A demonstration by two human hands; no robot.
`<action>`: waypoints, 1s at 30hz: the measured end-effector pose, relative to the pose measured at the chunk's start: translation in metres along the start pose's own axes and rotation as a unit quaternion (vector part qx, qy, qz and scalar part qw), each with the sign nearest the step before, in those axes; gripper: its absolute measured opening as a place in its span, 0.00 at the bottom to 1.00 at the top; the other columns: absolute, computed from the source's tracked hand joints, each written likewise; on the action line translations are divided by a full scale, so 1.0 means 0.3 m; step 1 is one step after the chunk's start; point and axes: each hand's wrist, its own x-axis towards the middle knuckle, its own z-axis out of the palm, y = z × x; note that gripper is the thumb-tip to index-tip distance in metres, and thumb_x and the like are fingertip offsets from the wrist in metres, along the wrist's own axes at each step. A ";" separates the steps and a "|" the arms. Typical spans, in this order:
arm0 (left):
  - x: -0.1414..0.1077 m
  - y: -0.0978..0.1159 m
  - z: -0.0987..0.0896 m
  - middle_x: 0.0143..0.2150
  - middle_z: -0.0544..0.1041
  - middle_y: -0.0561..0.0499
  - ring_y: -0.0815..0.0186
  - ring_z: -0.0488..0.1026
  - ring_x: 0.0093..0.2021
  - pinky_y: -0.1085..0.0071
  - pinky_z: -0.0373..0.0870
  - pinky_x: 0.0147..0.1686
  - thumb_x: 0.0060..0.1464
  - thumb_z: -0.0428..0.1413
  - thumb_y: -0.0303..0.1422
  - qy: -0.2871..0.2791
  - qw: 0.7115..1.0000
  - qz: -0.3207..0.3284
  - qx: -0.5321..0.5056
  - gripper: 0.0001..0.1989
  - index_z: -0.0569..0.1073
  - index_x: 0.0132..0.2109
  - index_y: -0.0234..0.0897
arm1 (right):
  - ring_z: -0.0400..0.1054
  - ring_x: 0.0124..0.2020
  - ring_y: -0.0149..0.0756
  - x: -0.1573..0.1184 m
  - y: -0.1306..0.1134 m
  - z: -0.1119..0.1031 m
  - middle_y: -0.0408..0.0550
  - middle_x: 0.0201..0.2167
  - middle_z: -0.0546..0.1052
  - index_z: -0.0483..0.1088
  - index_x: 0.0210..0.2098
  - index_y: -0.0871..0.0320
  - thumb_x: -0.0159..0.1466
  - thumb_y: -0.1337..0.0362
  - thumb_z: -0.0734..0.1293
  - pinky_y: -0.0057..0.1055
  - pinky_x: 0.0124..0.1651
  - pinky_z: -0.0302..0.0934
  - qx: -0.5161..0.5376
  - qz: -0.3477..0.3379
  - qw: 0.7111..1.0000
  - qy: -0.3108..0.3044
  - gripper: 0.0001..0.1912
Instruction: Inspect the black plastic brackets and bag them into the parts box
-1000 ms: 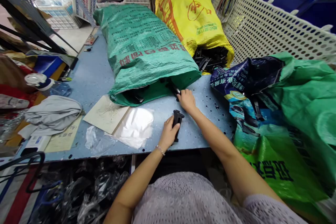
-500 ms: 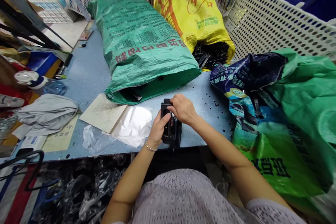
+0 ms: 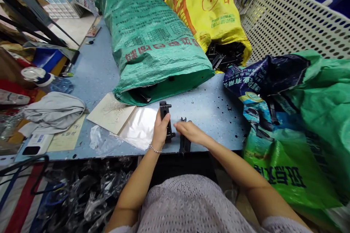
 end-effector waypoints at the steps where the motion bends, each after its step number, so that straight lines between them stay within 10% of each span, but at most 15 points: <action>1: -0.004 -0.026 0.001 0.50 0.71 0.46 0.55 0.66 0.57 0.59 0.59 0.60 0.54 0.61 0.40 0.012 0.999 0.004 0.053 0.24 0.69 0.57 0.42 | 0.66 0.29 0.34 0.060 -0.019 -0.022 0.44 0.26 0.72 0.64 0.27 0.56 0.74 0.52 0.51 0.29 0.35 0.56 -0.030 -0.005 0.999 0.018 0.24; 5: -0.056 -0.128 0.067 0.62 0.62 0.36 0.42 0.53 0.67 0.47 0.44 0.66 0.50 0.62 0.35 0.003 0.978 -0.025 0.206 0.35 0.62 0.64 0.38 | 0.70 0.44 0.42 0.386 -0.149 -0.032 0.52 0.42 0.77 0.68 0.40 0.56 0.72 0.50 0.56 0.32 0.44 0.59 -0.175 -0.028 0.980 0.095 0.18; 10: -0.072 -0.146 0.048 0.63 0.63 0.37 0.46 0.56 0.66 0.49 0.48 0.66 0.54 0.60 0.40 0.015 0.984 -0.004 0.176 0.29 0.65 0.61 0.39 | 0.71 0.49 0.48 0.630 -0.243 0.047 0.65 0.47 0.76 0.70 0.42 0.64 0.69 0.57 0.62 0.36 0.47 0.60 -0.163 0.033 0.986 0.022 0.15; 14: -0.009 -0.046 -0.103 0.57 0.69 0.44 0.59 0.68 0.57 0.62 0.63 0.57 0.59 0.53 0.52 0.117 0.991 0.035 -0.056 0.26 0.65 0.58 0.44 | 0.71 0.30 0.33 0.481 -0.162 0.044 0.54 0.33 0.79 0.70 0.33 0.62 0.73 0.60 0.51 0.27 0.32 0.60 -0.095 0.014 0.995 -0.028 0.22; 18: 0.021 0.059 -0.137 0.50 0.74 0.45 0.62 0.73 0.47 0.66 0.70 0.48 0.57 0.54 0.55 0.024 0.973 0.032 -0.228 0.27 0.70 0.52 0.40 | 0.64 0.20 0.29 0.215 -0.079 0.026 0.48 0.25 0.76 0.69 0.33 0.60 0.74 0.54 0.44 0.26 0.23 0.58 0.054 -0.019 0.988 -0.146 0.29; 24: -0.057 0.085 -0.039 0.39 0.72 0.53 0.70 0.69 0.32 0.73 0.68 0.33 0.52 0.64 0.38 -0.048 0.983 -0.007 -0.177 0.21 0.70 0.52 0.43 | 0.66 0.42 0.43 0.185 -0.128 -0.060 0.54 0.36 0.74 0.68 0.36 0.56 0.71 0.42 0.49 0.36 0.43 0.60 -0.159 -0.141 0.963 0.168 0.28; 30: -0.075 0.079 -0.028 0.34 0.71 0.55 0.73 0.67 0.29 0.75 0.66 0.30 0.53 0.64 0.38 -0.021 0.985 -0.017 -0.169 0.21 0.70 0.53 0.43 | 0.63 0.28 0.35 0.249 -0.150 -0.068 0.46 0.24 0.68 0.63 0.27 0.56 0.73 0.46 0.43 0.31 0.35 0.54 -0.089 -0.087 0.987 0.102 0.31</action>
